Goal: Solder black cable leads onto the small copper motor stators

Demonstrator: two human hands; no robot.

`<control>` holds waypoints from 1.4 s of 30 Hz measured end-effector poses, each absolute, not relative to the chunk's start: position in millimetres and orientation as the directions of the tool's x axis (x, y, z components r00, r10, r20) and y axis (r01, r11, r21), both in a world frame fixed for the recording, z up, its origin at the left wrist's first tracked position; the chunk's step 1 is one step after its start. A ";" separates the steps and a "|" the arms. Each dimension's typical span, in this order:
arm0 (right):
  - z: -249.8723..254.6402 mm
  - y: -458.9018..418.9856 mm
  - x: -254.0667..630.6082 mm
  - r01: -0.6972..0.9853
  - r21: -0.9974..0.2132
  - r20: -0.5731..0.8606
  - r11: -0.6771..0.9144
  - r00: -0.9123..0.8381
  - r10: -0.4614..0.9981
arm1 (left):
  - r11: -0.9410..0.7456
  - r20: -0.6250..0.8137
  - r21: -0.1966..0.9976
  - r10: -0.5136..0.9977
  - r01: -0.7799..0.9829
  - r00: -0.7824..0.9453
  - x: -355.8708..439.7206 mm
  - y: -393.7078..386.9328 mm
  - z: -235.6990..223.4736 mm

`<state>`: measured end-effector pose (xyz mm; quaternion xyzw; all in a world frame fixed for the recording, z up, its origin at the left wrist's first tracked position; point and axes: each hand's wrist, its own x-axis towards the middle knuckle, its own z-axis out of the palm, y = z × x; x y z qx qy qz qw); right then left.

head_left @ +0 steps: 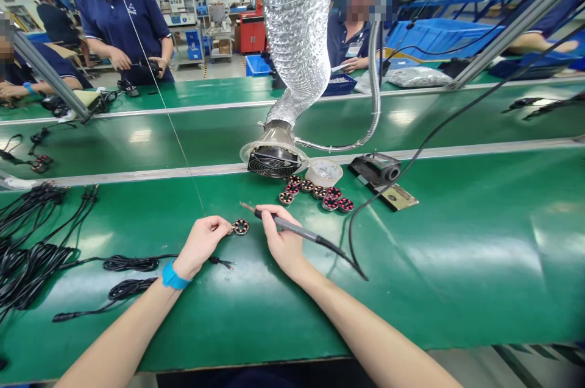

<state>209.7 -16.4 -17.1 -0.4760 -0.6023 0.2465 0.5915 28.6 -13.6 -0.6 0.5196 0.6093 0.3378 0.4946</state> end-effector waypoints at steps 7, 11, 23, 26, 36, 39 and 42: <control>-17.4 -26.1 215.2 0.319 -0.814 0.530 0.484 0.069 0.845 | 0.237 -0.254 0.922 0.967 0.305 0.017 31.8 -15.4 5.1; -15.9 -26.7 214.1 0.312 -0.800 0.546 0.512 0.026 0.838 | 0.242 -0.259 0.923 0.966 0.299 0.018 32.1 -15.5 5.9; -16.1 -24.8 211.5 0.259 -0.819 0.533 0.512 0.013 0.846 | 0.222 -0.239 0.927 0.971 0.303 0.023 30.7 -16.0 3.6; -17.0 -24.4 211.8 0.245 -0.831 0.520 0.499 0.026 0.854 | 0.222 -0.239 0.927 0.971 0.301 0.020 31.3 -15.5 3.5; -15.9 -23.2 212.3 0.194 -0.862 0.496 0.469 0.123 0.860 | 0.223 -0.240 0.929 0.970 0.296 0.022 32.4 -15.6 5.1; -17.1 -23.3 211.7 0.188 -0.860 0.499 0.474 0.116 0.859 | 0.219 -0.235 0.931 0.972 0.294 0.021 32.4 -15.2 5.4; -18.5 -23.2 211.7 0.188 -0.861 0.497 0.473 0.115 0.860 | 0.217 -0.233 0.931 0.972 0.293 0.022 32.1 -14.9 4.5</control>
